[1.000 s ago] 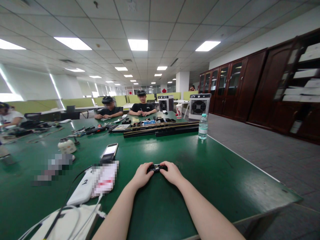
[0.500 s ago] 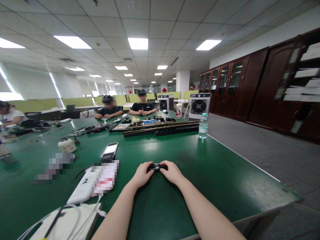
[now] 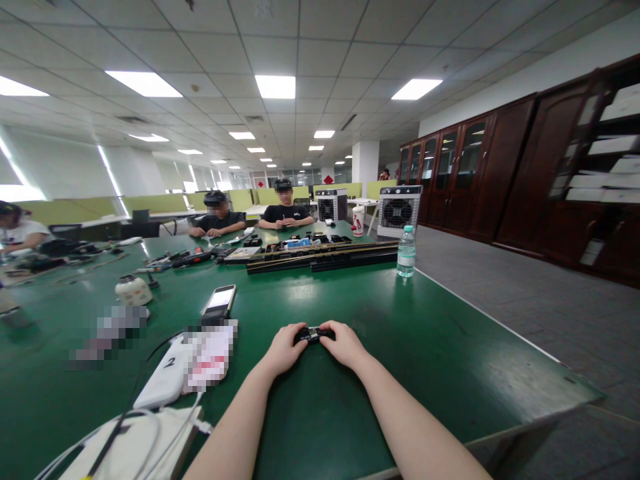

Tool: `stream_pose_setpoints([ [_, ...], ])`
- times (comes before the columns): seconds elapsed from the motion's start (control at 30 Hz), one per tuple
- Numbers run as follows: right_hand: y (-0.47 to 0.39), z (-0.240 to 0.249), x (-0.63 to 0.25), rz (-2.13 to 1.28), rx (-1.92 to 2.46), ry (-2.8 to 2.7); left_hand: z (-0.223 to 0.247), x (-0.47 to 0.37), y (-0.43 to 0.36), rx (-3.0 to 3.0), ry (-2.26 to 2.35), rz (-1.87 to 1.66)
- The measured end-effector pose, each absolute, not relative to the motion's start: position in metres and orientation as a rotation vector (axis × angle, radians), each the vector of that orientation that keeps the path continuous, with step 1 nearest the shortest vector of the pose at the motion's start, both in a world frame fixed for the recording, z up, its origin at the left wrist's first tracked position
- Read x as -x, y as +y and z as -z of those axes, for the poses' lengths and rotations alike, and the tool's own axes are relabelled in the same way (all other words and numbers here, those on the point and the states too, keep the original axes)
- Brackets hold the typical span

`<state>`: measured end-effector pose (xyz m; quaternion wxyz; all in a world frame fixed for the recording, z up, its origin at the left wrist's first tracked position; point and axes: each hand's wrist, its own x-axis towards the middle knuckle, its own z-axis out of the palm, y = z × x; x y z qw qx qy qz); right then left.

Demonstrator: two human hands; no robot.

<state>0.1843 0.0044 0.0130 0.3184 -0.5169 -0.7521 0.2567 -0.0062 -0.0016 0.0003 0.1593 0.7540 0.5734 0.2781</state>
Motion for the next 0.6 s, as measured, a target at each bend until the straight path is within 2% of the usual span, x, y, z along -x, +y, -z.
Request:
stream_pose_setpoints([
  [0.6,0.0043,-0.0133,-0.1849,-0.675,1.36,-1.983,0.0005,0.0064,-0.0016,-2.151,1.639,-0.804],
])
